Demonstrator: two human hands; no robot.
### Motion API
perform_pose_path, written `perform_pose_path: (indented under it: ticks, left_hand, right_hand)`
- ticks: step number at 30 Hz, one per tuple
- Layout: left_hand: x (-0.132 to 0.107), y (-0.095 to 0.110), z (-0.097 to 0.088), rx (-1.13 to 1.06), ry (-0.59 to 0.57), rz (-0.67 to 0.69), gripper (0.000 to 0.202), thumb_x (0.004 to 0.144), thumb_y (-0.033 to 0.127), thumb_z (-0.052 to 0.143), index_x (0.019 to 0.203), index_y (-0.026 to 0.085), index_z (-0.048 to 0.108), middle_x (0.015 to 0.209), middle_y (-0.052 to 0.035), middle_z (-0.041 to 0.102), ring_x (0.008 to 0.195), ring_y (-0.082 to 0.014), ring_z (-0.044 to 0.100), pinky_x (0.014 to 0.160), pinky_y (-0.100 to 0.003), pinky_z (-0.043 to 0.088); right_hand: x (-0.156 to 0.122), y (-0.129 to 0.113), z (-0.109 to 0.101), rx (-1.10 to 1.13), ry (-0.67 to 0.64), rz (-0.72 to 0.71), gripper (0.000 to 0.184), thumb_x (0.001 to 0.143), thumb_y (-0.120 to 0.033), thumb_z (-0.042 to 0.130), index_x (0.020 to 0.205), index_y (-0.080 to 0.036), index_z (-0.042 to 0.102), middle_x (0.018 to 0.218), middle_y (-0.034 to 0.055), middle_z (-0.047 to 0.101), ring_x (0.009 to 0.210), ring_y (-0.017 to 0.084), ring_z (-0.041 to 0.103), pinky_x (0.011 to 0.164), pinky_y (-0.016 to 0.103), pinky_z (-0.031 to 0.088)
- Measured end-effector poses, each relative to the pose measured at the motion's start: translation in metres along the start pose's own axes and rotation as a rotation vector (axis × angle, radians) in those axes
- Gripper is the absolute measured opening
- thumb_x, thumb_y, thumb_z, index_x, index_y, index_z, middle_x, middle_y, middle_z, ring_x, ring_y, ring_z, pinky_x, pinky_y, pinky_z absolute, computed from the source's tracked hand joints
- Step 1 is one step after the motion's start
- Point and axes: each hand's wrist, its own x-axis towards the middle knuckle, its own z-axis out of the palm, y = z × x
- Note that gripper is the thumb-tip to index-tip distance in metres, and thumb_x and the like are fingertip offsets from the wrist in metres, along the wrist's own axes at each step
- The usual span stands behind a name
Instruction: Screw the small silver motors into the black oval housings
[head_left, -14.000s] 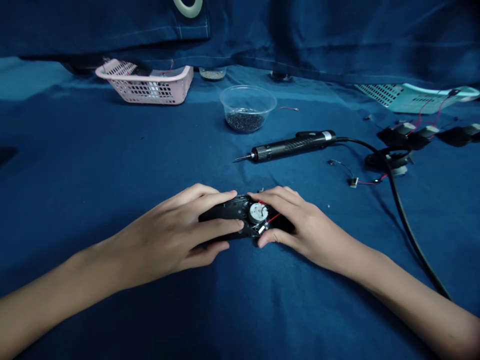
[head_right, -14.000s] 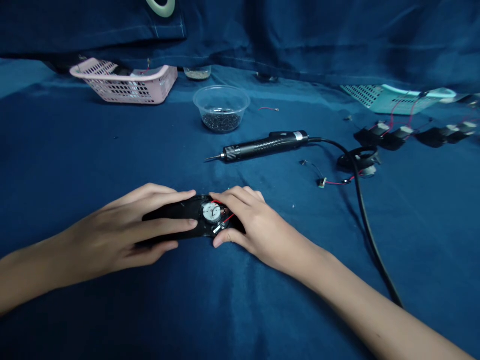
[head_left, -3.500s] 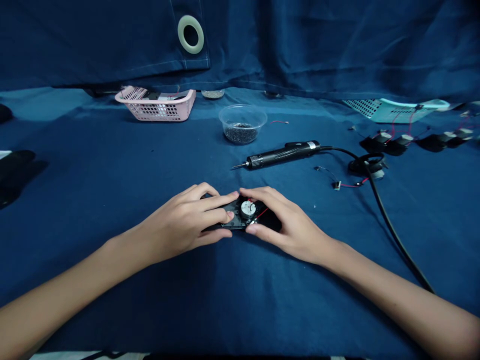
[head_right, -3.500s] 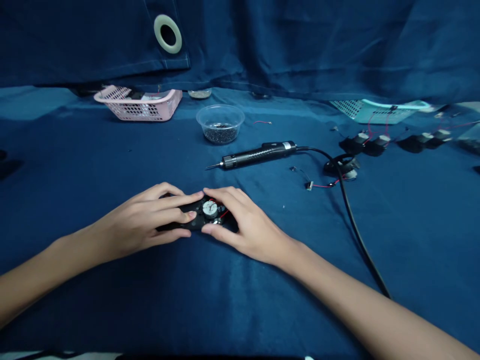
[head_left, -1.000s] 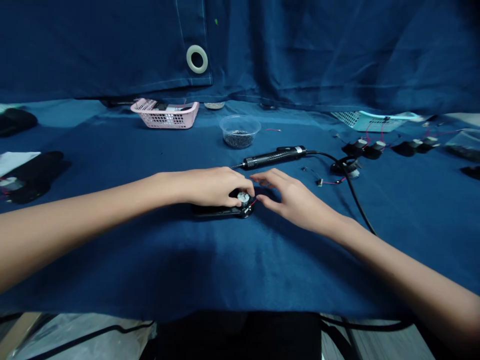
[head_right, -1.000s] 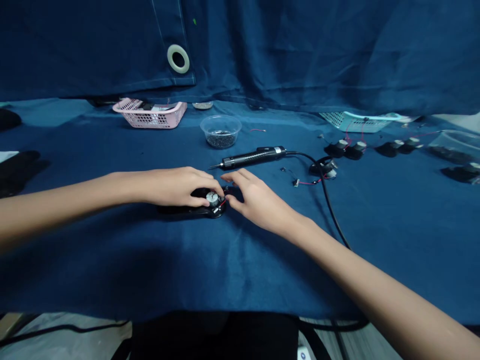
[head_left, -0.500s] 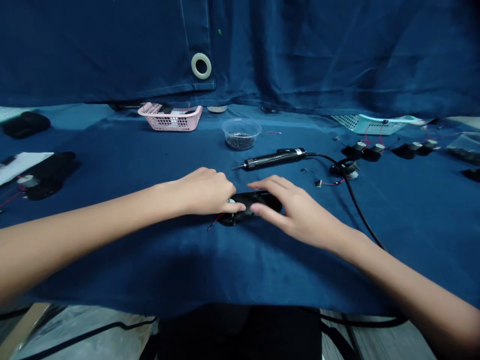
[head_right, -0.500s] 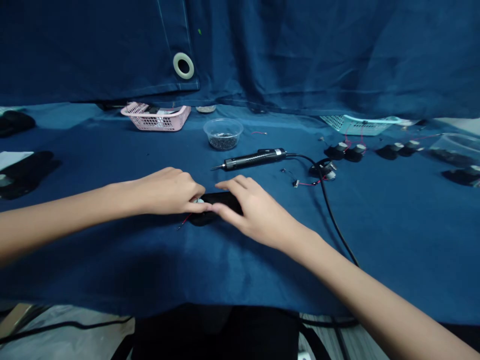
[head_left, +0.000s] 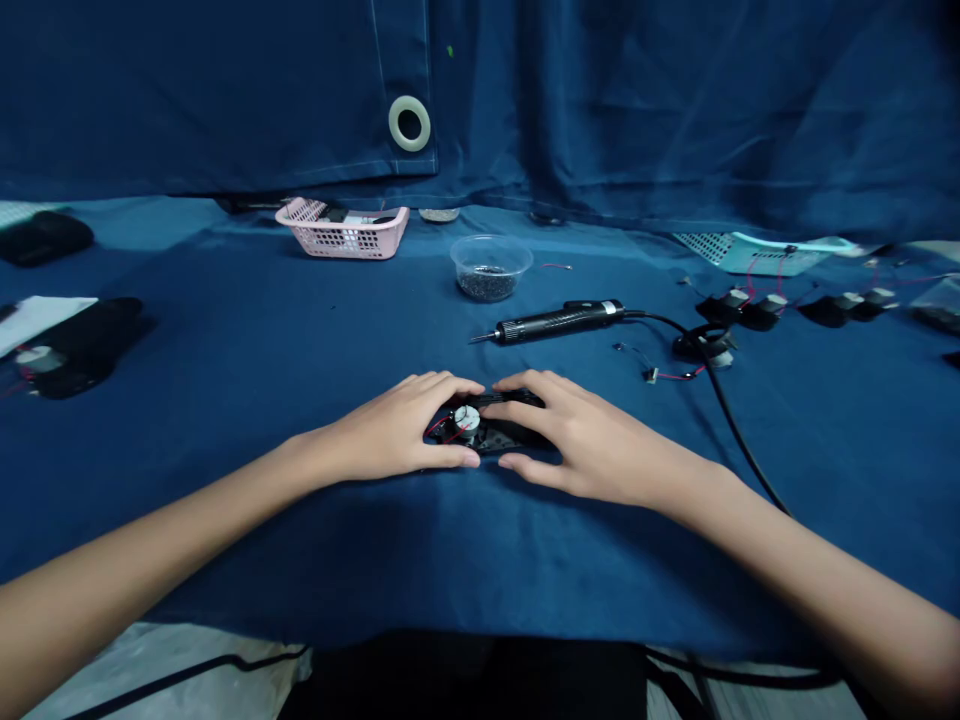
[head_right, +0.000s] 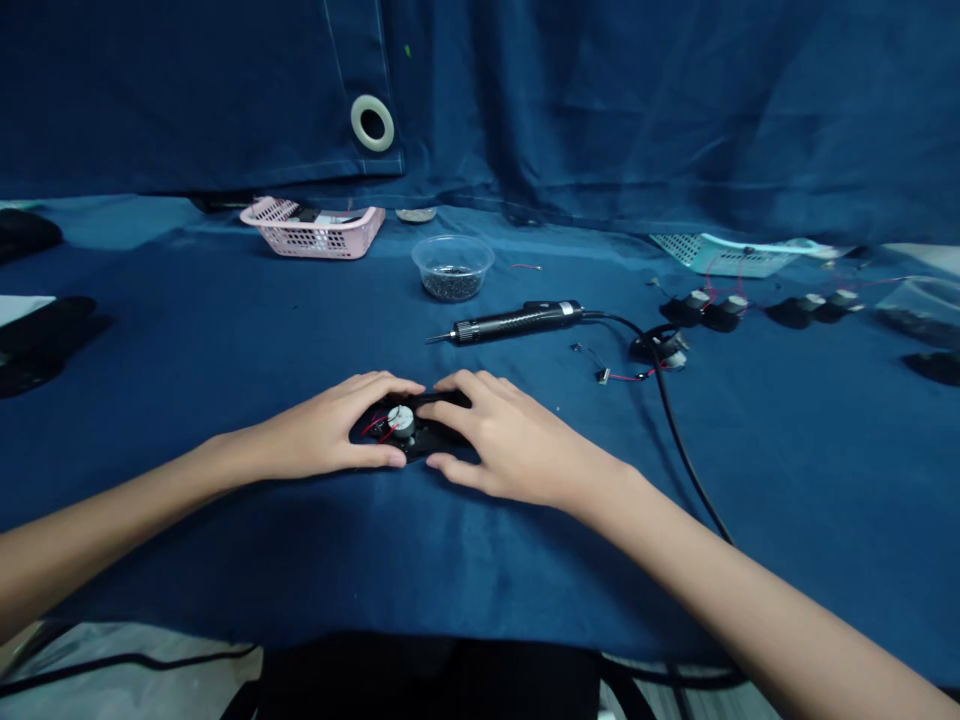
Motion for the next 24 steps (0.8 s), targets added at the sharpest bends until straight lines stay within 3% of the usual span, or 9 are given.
perform_pose_path:
  ticks: [10, 15, 24]
  left_hand:
    - [0.01, 0.016, 0.011, 0.114, 0.118, 0.058, 0.062, 0.09, 0.058, 0.06, 0.135, 0.017, 0.049, 0.13, -0.0092, 0.057, 0.118, -0.0265, 0.051, 0.1, -0.041, 0.038]
    - [0.012, 0.016, 0.005, 0.092, 0.025, 0.018, 0.063, 0.091, 0.062, 0.057, 0.136, 0.018, 0.048, 0.125, -0.0083, 0.058, 0.114, -0.0264, 0.053, 0.096, -0.039, 0.04]
    - [0.024, 0.038, -0.011, 0.215, -0.193, -0.076, 0.051, 0.087, 0.048, 0.068, 0.118, 0.009, 0.055, 0.119, -0.0136, 0.058, 0.112, -0.0296, 0.057, 0.096, -0.039, 0.044]
  right_hand:
    - [0.003, 0.004, -0.001, -0.015, -0.032, -0.023, 0.043, 0.096, -0.039, 0.055, 0.134, -0.019, 0.061, 0.129, 0.0141, 0.055, 0.116, 0.026, 0.058, 0.101, 0.045, 0.052]
    - [0.008, 0.0, -0.009, -0.023, -0.111, 0.006, 0.045, 0.095, -0.041, 0.056, 0.136, -0.023, 0.059, 0.124, 0.0141, 0.056, 0.112, 0.027, 0.061, 0.094, 0.048, 0.056]
    - [0.013, -0.005, -0.015, -0.074, -0.175, 0.037, 0.04, 0.093, -0.038, 0.061, 0.129, -0.022, 0.064, 0.12, 0.0139, 0.056, 0.103, 0.027, 0.064, 0.082, 0.045, 0.06]
